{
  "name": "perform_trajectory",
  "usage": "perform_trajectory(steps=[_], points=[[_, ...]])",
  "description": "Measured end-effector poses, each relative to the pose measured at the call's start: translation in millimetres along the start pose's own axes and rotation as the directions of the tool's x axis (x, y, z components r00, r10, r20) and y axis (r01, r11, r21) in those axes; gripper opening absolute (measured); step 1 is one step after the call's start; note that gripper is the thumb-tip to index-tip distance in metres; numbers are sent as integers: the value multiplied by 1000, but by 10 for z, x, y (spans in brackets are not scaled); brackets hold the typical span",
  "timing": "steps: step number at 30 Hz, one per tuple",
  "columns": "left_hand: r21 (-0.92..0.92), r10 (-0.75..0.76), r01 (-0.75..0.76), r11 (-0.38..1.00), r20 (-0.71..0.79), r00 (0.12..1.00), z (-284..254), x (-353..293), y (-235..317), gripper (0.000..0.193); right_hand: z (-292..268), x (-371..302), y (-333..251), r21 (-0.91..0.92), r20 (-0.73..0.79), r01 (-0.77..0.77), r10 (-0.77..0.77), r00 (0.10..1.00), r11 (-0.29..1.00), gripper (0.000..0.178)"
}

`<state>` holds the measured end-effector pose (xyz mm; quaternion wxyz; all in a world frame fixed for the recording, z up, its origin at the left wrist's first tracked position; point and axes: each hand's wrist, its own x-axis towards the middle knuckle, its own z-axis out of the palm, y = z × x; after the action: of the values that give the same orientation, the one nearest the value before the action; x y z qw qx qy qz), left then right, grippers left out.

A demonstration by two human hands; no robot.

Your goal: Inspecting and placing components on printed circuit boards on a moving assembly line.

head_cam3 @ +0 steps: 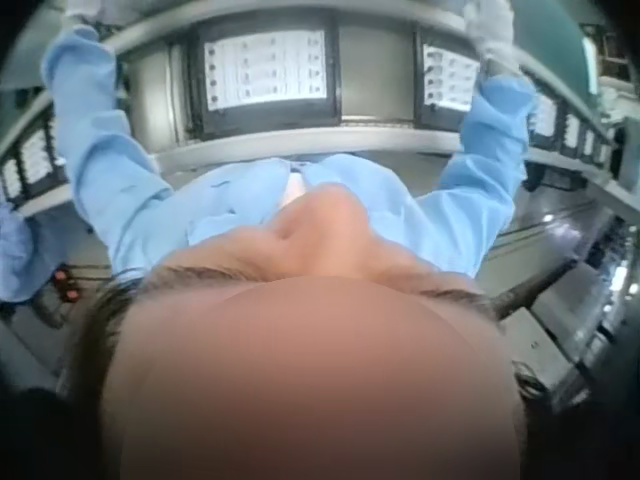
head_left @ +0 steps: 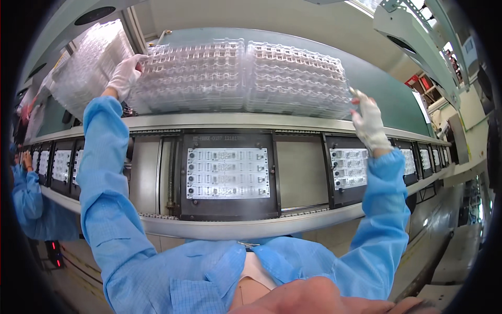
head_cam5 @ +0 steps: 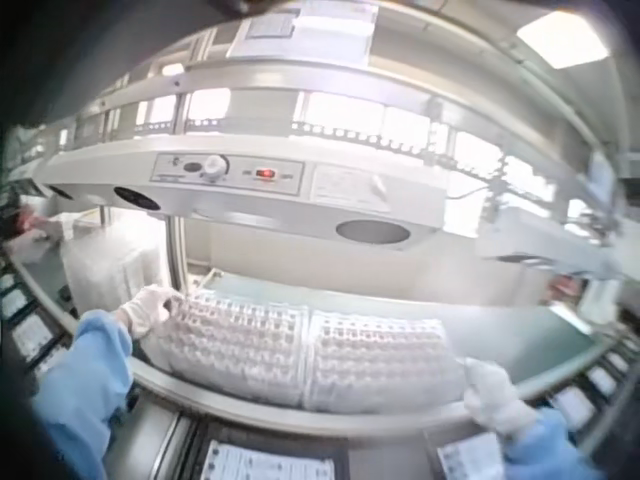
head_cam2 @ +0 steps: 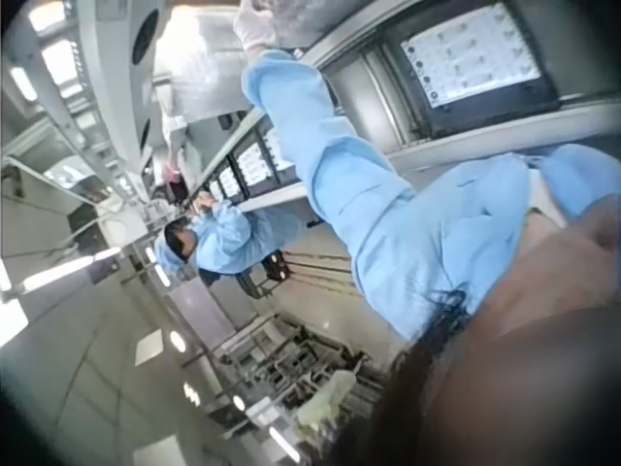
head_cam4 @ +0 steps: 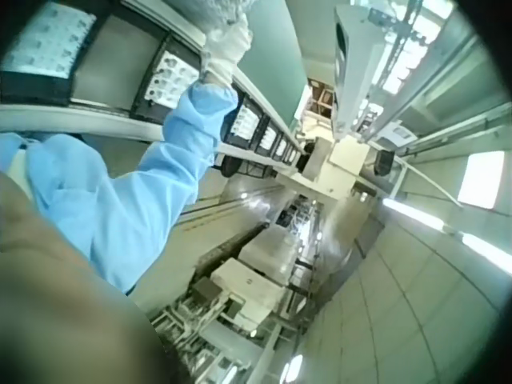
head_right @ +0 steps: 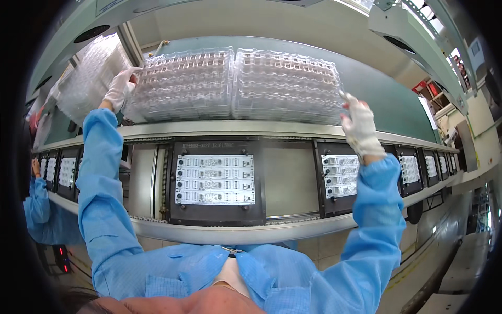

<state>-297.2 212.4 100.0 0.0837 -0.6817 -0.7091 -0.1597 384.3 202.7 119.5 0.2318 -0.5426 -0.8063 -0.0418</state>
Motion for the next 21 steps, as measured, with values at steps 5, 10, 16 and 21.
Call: perform_trajectory(steps=[5,10,16,21], points=[[-196,41,-67,978,-135,990,-173,-371,86,49,482,724,-24,-4,-32,-41,41,999,999,48],[-448,103,-128,885,-81,991,-492,-1112,935,58,681,1034,-66,-262,89,-123,151,985,957,31],[-563,346,-321,761,-65,936,-298,-1780,1639,50,683,1106,468,-258,52,-76,92,994,963,50],[-523,461,-432,735,-82,884,46,-1918,1916,40,472,970,182,-132,-113,-74,59,992,988,56]])
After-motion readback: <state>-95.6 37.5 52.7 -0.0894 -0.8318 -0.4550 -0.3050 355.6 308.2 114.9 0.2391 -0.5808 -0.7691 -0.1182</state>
